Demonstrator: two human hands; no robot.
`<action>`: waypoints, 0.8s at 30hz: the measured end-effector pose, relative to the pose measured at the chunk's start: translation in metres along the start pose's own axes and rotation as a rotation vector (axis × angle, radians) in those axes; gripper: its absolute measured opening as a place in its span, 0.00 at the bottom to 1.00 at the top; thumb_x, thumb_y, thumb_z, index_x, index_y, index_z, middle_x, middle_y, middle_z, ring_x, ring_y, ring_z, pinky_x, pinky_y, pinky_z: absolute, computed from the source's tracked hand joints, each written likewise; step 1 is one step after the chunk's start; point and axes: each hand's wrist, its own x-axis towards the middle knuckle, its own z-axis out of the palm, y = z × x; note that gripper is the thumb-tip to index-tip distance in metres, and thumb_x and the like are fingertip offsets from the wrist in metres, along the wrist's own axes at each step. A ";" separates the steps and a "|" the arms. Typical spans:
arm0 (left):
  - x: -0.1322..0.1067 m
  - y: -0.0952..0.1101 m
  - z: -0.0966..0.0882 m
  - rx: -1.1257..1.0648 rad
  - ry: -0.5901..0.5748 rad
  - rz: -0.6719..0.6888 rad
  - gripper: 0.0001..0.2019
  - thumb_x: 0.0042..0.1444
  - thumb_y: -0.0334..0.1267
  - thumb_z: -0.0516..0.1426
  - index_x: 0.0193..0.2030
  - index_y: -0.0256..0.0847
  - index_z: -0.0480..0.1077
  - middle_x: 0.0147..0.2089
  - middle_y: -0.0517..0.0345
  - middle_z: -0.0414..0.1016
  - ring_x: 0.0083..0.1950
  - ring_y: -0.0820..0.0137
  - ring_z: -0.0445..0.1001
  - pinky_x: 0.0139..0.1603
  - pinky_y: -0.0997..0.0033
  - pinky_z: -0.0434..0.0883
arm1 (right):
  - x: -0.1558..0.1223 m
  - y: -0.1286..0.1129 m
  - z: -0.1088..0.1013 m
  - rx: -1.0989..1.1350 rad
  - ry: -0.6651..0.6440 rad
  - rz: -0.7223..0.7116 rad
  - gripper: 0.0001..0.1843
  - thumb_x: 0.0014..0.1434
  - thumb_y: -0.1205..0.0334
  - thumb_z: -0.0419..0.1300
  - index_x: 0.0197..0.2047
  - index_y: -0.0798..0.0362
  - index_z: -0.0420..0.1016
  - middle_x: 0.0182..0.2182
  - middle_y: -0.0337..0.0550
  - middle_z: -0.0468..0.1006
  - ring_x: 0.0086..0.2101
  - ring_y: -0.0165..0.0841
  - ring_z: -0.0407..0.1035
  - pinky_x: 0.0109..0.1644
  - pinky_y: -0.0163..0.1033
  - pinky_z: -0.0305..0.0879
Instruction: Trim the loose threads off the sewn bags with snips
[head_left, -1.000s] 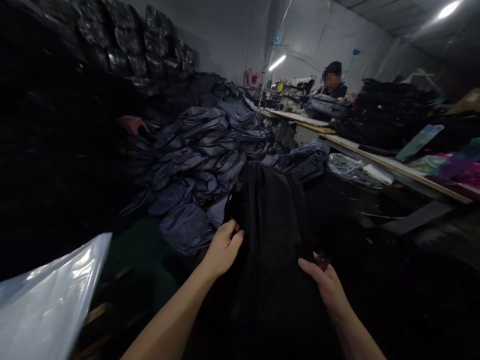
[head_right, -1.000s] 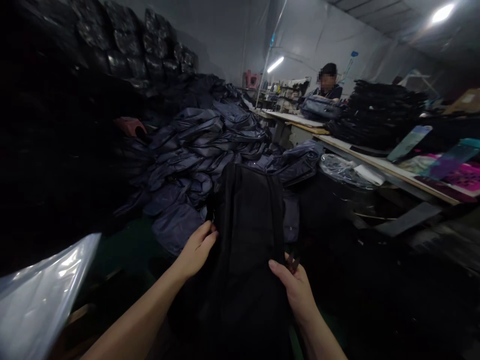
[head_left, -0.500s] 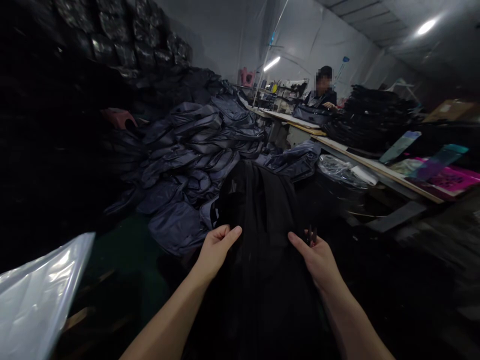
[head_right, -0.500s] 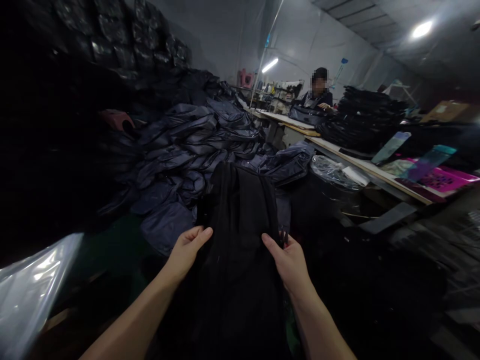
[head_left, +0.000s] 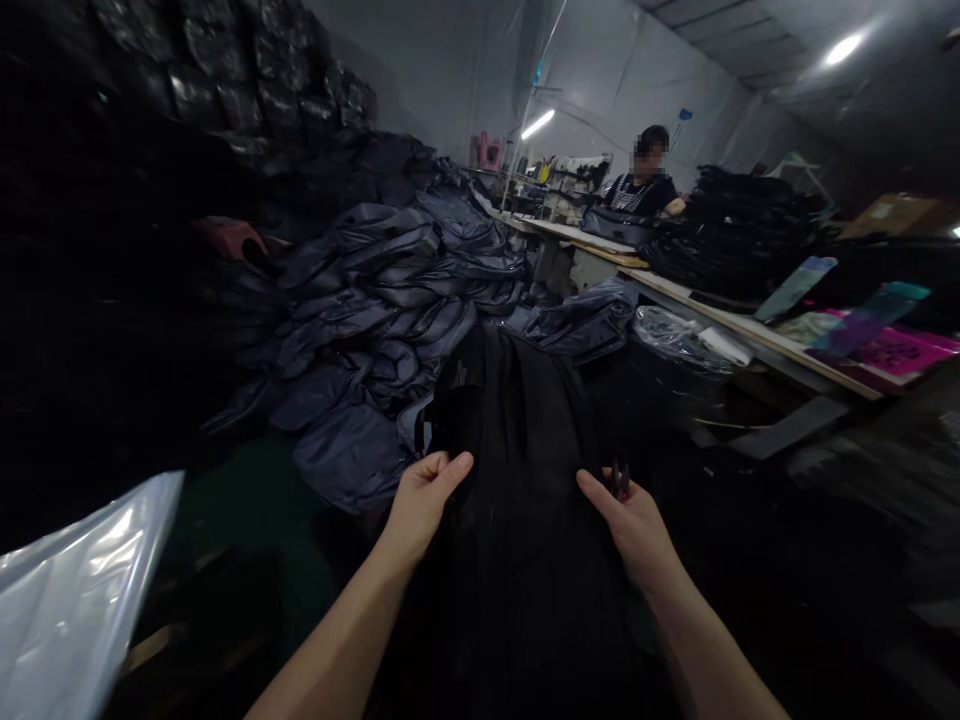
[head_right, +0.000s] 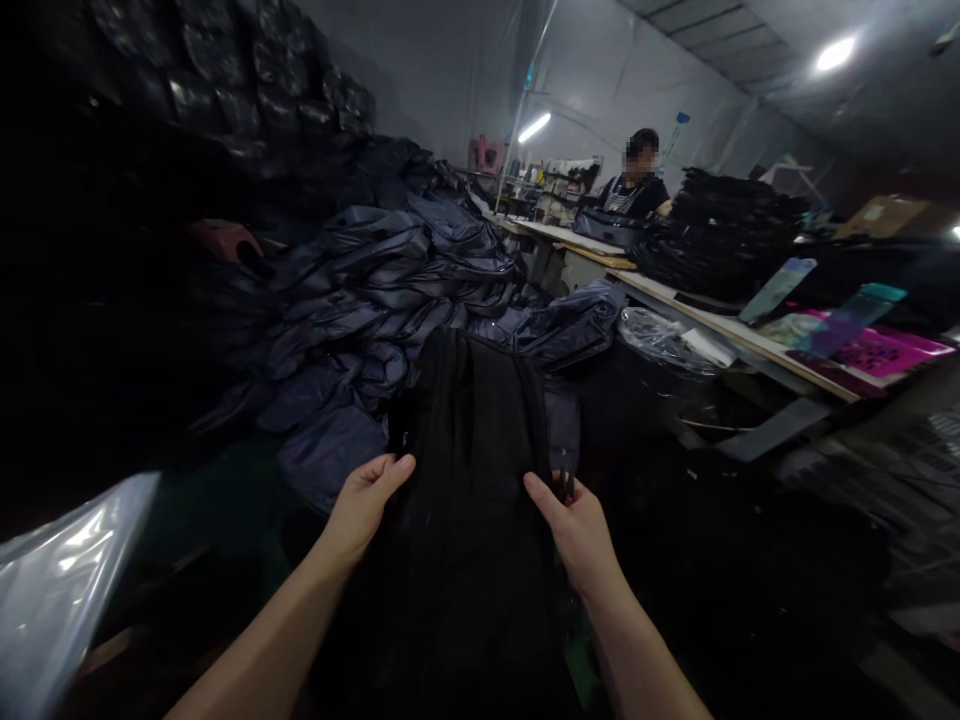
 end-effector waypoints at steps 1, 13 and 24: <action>0.003 0.002 -0.002 -0.023 0.039 -0.018 0.26 0.42 0.48 0.64 0.17 0.39 0.50 0.16 0.70 0.51 0.18 0.82 0.51 0.18 0.80 0.52 | -0.004 0.003 -0.003 -0.025 -0.046 -0.005 0.24 0.45 0.47 0.67 0.42 0.54 0.75 0.35 0.45 0.80 0.38 0.42 0.74 0.39 0.39 0.71; 0.047 0.065 -0.003 -0.138 0.222 -0.246 0.20 0.40 0.51 0.63 0.35 0.38 0.74 0.22 0.54 0.75 0.22 0.64 0.73 0.24 0.64 0.71 | -0.043 0.004 -0.016 0.159 -0.641 0.076 0.21 0.43 0.52 0.70 0.38 0.54 0.74 0.30 0.43 0.75 0.31 0.36 0.70 0.36 0.39 0.68; 0.010 0.058 -0.013 0.670 0.115 0.015 0.17 0.45 0.55 0.59 0.29 0.41 0.70 0.27 0.63 0.70 0.33 0.70 0.68 0.31 0.75 0.62 | -0.011 -0.003 -0.019 0.642 -0.448 0.090 0.16 0.47 0.52 0.67 0.24 0.56 0.68 0.12 0.32 0.59 0.12 0.19 0.48 0.13 0.24 0.45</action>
